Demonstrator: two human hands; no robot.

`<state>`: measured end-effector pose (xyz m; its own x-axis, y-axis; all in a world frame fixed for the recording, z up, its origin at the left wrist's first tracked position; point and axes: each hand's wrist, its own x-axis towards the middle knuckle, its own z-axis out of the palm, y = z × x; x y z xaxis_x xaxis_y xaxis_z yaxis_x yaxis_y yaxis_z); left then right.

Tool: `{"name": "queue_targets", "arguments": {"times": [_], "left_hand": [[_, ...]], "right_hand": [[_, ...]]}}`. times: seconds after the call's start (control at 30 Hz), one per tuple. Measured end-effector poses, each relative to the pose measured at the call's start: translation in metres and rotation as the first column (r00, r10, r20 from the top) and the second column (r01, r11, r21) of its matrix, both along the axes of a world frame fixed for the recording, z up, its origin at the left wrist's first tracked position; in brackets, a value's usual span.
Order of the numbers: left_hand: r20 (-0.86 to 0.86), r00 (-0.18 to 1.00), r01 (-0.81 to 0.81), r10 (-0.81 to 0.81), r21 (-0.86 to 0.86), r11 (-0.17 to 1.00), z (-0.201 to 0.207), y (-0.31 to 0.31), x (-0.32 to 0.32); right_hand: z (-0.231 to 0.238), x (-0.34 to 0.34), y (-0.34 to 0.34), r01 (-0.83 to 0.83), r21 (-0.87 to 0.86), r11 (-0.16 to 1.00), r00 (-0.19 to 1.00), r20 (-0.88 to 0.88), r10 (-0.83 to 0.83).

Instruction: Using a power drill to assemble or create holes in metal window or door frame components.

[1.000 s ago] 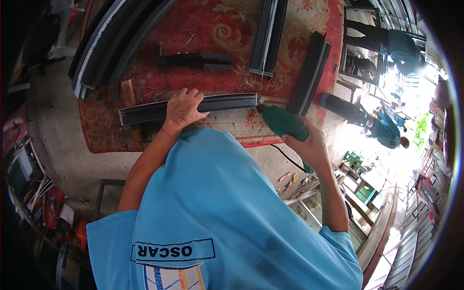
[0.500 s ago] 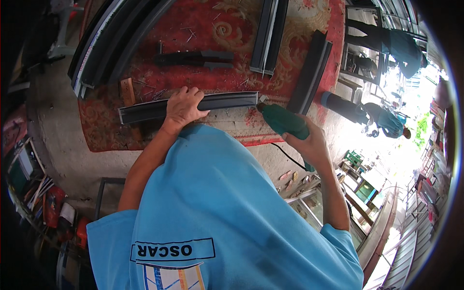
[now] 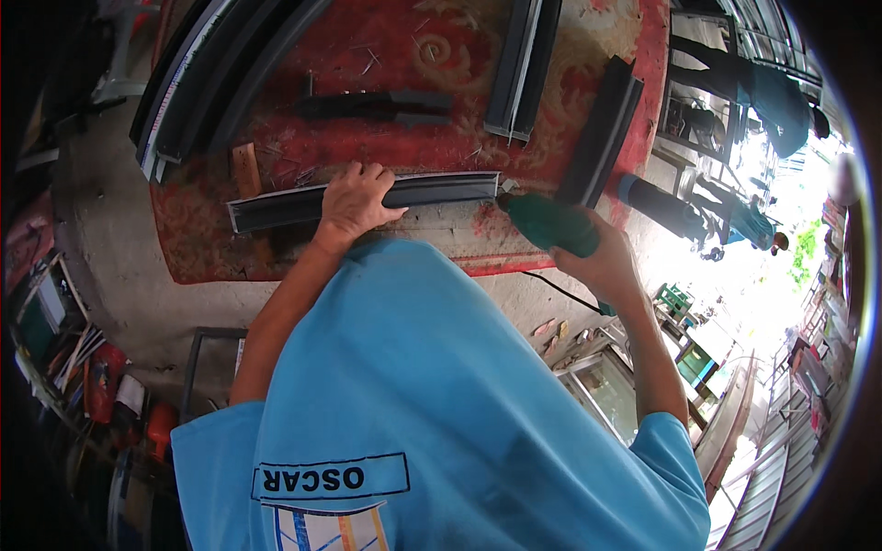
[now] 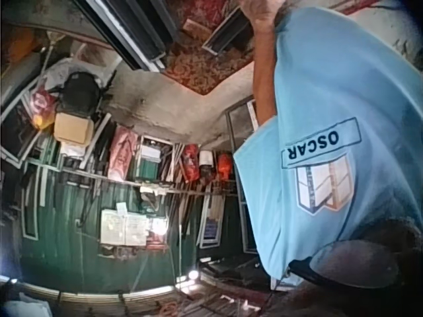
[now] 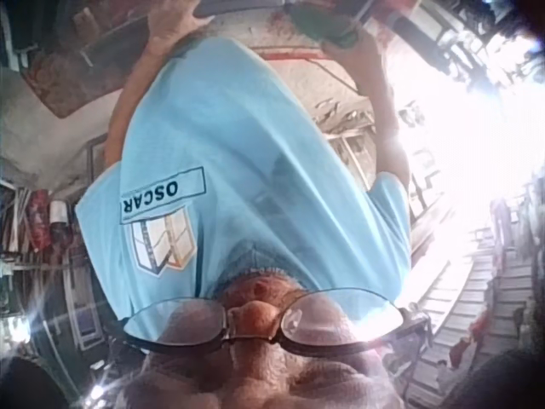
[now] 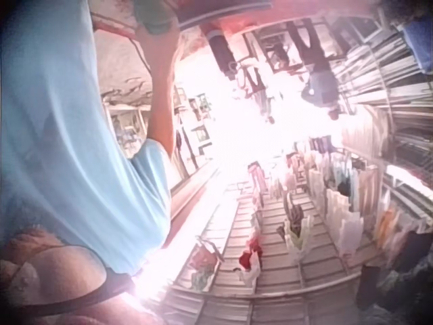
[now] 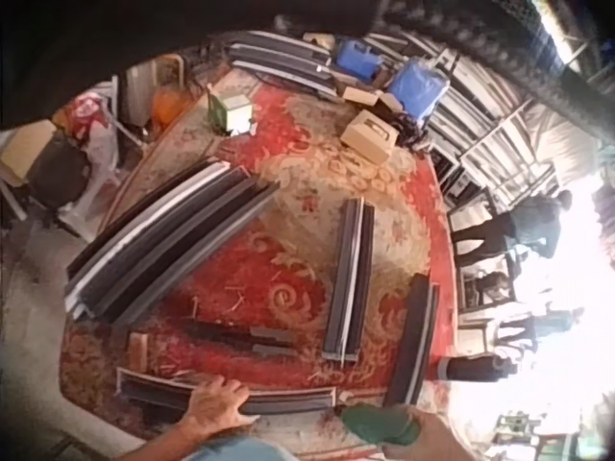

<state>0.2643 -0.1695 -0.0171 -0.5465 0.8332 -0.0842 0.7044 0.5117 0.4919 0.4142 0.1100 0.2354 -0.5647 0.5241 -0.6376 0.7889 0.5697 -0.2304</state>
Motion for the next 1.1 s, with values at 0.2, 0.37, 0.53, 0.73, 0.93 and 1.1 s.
{"name": "queue_targets", "arguments": {"times": [0.2, 0.37, 0.53, 0.73, 0.93, 1.1], "left_hand": [[-0.016, 0.999, -0.031, 0.031, 0.007, 1.0, -0.004, -0.001, 0.003], [-0.014, 0.999, -0.031, 0.031, 0.027, 0.999, -0.005, -0.001, 0.002], [0.034, 0.999, -0.014, 0.015, -0.023, 1.0, -0.003, -0.001, 0.002], [0.052, 0.998, -0.018, 0.021, -0.042, 0.999, -0.001, 0.0, 0.001], [0.029, 1.0, -0.001, 0.001, -0.003, 1.0, 0.001, -0.002, 0.005], [-0.007, 1.0, 0.015, -0.015, 0.008, 1.0, 0.002, 0.0, 0.0]], "right_hand": [[-0.001, -0.001, 0.008, 0.048, -0.109, 0.993, 0.999, -0.021, -0.05], [-0.003, 0.003, 0.014, 0.025, -0.123, 0.992, 0.999, -0.045, -0.03], [-0.003, 0.01, 0.004, -0.034, -0.095, 0.995, 0.997, -0.068, 0.027], [-0.005, 0.02, -0.014, -0.114, -0.017, 0.993, 0.993, 0.008, 0.115], [-0.017, 0.025, -0.012, -0.222, 0.081, 0.972, 0.972, -0.055, 0.227], [-0.013, 0.016, 0.028, 0.406, -0.2, 0.892, 0.911, 0.012, -0.413]]}}
